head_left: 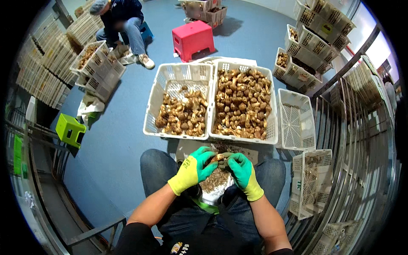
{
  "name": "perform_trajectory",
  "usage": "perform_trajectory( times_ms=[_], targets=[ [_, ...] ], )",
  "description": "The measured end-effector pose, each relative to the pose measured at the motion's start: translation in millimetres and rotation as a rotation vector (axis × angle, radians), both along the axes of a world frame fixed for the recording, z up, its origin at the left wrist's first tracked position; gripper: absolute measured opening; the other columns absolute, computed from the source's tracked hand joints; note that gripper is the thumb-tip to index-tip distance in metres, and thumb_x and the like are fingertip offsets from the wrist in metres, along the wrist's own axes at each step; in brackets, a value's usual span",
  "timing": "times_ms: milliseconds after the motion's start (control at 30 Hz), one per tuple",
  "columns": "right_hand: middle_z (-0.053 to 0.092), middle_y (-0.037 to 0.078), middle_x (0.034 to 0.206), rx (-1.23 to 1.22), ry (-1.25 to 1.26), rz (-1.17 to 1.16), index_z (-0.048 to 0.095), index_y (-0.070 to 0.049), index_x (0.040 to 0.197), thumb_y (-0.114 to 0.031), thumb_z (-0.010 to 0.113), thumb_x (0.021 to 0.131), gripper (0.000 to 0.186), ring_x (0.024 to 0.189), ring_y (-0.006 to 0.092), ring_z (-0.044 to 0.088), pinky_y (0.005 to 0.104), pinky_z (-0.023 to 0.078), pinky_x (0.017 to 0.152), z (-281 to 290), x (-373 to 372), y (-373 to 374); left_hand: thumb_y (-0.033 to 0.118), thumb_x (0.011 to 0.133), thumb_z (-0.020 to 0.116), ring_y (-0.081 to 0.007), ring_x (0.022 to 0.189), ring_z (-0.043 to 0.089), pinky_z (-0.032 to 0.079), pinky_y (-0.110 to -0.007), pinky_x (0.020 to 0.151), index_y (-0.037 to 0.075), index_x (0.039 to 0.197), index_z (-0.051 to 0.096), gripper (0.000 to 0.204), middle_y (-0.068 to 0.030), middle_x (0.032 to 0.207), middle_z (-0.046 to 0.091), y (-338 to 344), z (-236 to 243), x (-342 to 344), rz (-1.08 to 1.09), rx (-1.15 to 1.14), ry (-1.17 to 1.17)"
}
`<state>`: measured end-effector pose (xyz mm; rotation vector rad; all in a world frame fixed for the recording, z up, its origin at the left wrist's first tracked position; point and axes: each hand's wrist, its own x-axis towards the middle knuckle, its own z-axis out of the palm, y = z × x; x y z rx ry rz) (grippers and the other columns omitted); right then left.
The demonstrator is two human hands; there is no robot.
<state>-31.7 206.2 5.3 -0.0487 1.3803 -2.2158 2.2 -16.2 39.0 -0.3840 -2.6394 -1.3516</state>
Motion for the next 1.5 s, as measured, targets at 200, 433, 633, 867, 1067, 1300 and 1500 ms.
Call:
perform_trajectory(
  times_ms=[200, 433, 633, 867, 1067, 1300, 1500],
  targets=[
    [0.069, 0.015, 0.133, 0.232, 0.132, 0.012, 0.065, 0.002, 0.119, -0.012, 0.065, 0.106, 0.019, 0.104, 0.0192, 0.071, 0.0345, 0.057, 0.097, 5.8, -8.9, 5.5, 0.017, 0.09, 0.078, -0.041, 0.098, 0.07, 0.058, -0.045, 0.081, 0.003, 0.121, 0.071, 0.035, -0.0198, 0.118, 0.067, -0.5, 1.2, -5.4, -0.047, -0.071, -0.045],
    [0.07, 0.013, 0.132, 0.166, 0.049, -0.061, 0.069, 0.002, 0.113, -0.01, 0.068, 0.103, 0.015, 0.099, 0.015, 0.071, 0.0306, 0.058, 0.09, 0.4, -8.1, 2.5, 0.021, 0.09, 0.077, -0.0418, 0.099, 0.067, 0.056, -0.049, 0.083, 0.003, 0.118, 0.07, 0.033, -0.0197, 0.114, 0.067, 4.3, 3.2, -6.3, -0.04, -0.144, -0.033],
    [0.073, 0.01, 0.112, 0.316, 0.07, -0.002, 0.068, 0.004, 0.116, -0.01, 0.067, 0.103, 0.02, 0.093, 0.0141, 0.07, 0.0291, 0.058, 0.082, 13.6, -14.1, 0.9, 0.023, 0.086, 0.081, -0.0392, 0.1, 0.068, 0.056, -0.047, 0.084, 0.007, 0.118, 0.073, 0.036, -0.0169, 0.115, 0.067, 7.9, -2.1, -8.9, -0.028, -0.227, -0.002],
    [0.072, 0.012, 0.116, 0.354, 0.055, 0.04, 0.067, 0.004, 0.112, -0.008, 0.066, 0.102, 0.016, 0.09, 0.015, 0.07, 0.0299, 0.059, 0.082, 16.5, -14.9, 2.3, 0.024, 0.086, 0.081, -0.0381, 0.101, 0.067, 0.055, -0.047, 0.085, 0.008, 0.117, 0.074, 0.036, -0.0155, 0.113, 0.067, 9.5, -1.9, -8.1, -0.029, -0.278, -0.011],
    [0.071, 0.015, 0.123, 0.29, 0.046, 0.016, 0.064, 0.003, 0.107, -0.008, 0.065, 0.102, 0.013, 0.097, 0.0178, 0.071, 0.0348, 0.06, 0.091, 16.6, -15.5, 2.9, 0.025, 0.086, 0.08, -0.0359, 0.097, 0.067, 0.056, -0.047, 0.08, 0.01, 0.11, 0.073, 0.028, -0.0131, 0.109, 0.067, 10.7, 0.4, -8.1, -0.003, -0.291, 0.048],
    [0.07, 0.015, 0.125, 0.12, -0.093, -0.097, 0.065, 0.001, 0.106, -0.006, 0.066, 0.1, 0.009, 0.096, 0.0169, 0.07, 0.0329, 0.059, 0.091, 4.9, -13.5, 3.8, 0.022, 0.08, 0.084, -0.0369, 0.095, 0.065, 0.052, -0.046, 0.08, 0.01, 0.111, 0.075, 0.034, -0.0131, 0.107, 0.066, 9.8, -2.1, -9.3, 0.018, -0.269, 0.058],
    [0.07, 0.015, 0.126, 0.172, -0.055, -0.06, 0.065, 0.001, 0.103, -0.007, 0.065, 0.1, 0.008, 0.097, 0.0176, 0.07, 0.0336, 0.059, 0.092, 5.7, -11.9, 2.9, 0.02, 0.078, 0.084, -0.0379, 0.098, 0.065, 0.053, -0.048, 0.081, 0.01, 0.112, 0.073, 0.037, -0.014, 0.108, 0.065, 8.0, -3.9, -9.9, 0.021, -0.29, 0.104]
  ],
)
